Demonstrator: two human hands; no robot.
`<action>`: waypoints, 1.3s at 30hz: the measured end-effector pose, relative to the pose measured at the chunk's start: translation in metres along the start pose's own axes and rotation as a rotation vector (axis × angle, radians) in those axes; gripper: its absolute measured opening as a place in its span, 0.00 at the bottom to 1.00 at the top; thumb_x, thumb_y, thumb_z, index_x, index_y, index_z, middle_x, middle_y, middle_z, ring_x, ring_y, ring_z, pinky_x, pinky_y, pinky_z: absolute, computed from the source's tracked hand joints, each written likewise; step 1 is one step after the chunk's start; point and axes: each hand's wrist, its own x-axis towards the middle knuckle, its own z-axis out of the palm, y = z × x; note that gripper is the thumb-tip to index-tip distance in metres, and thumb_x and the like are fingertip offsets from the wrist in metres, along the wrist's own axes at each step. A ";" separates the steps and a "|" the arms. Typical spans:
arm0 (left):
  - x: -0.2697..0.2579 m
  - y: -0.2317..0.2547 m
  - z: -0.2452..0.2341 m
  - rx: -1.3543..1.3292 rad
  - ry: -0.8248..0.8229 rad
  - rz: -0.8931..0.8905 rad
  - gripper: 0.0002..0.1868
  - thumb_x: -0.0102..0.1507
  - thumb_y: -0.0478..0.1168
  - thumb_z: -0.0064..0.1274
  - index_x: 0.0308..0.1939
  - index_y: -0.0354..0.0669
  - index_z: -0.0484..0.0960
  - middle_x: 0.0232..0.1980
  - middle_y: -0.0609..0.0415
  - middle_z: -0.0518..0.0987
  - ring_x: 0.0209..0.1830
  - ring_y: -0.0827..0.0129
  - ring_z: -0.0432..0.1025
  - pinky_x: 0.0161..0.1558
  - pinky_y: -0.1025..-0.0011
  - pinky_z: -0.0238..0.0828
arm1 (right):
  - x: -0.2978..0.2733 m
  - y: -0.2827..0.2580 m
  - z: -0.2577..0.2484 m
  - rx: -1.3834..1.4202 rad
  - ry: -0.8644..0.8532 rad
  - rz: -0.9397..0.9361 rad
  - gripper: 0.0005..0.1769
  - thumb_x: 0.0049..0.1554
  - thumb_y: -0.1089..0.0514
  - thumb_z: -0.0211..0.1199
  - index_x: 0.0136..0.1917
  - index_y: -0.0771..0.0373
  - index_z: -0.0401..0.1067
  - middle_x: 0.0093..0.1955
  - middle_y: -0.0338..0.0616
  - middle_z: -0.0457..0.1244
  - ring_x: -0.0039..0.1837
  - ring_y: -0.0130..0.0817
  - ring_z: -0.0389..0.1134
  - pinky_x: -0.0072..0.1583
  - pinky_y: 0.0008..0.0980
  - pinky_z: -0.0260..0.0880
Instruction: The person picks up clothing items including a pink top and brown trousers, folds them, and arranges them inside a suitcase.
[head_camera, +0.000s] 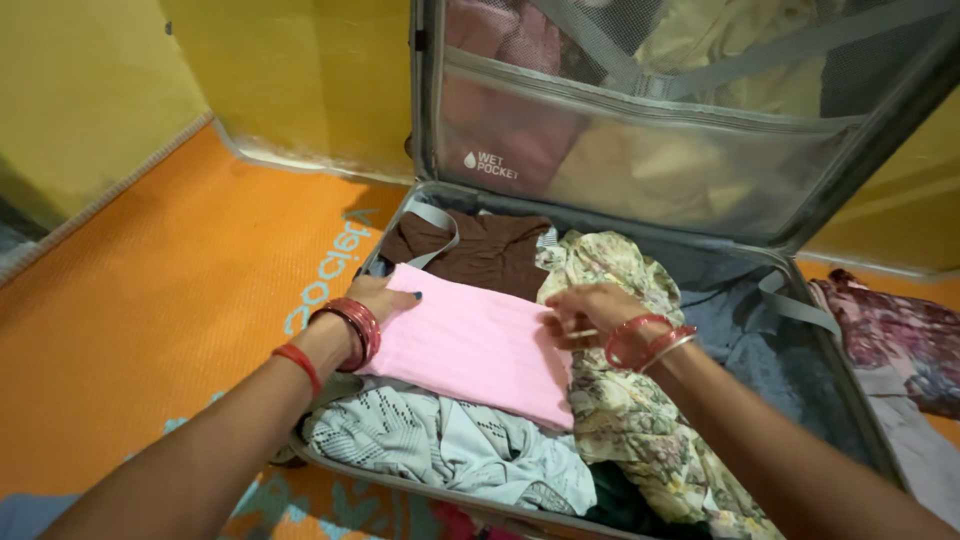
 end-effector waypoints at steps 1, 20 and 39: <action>-0.003 0.005 -0.004 -0.002 -0.006 -0.001 0.30 0.51 0.49 0.63 0.52 0.31 0.85 0.50 0.43 0.87 0.48 0.55 0.81 0.50 0.60 0.76 | 0.004 0.013 -0.005 0.021 0.074 0.048 0.19 0.57 0.59 0.64 0.57 0.74 0.75 0.45 0.55 0.70 0.44 0.42 0.70 0.48 0.39 0.75; -0.077 0.071 0.058 -0.016 0.056 -0.217 0.30 0.59 0.50 0.59 0.64 0.50 0.73 0.56 0.45 0.78 0.47 0.54 0.77 0.43 0.55 0.76 | 0.019 0.032 0.007 -0.090 0.167 -0.100 0.14 0.49 0.61 0.69 0.50 0.65 0.76 0.36 0.41 0.69 0.35 0.31 0.69 0.37 0.32 0.70; -0.130 0.097 0.154 -1.210 -0.455 -0.255 0.40 0.61 0.70 0.42 0.63 0.43 0.76 0.55 0.45 0.80 0.52 0.56 0.75 0.52 0.57 0.74 | -0.093 -0.070 0.044 -0.011 -0.195 -0.474 0.14 0.59 0.55 0.62 0.54 0.68 0.71 0.45 0.50 0.73 0.43 0.35 0.75 0.42 0.31 0.75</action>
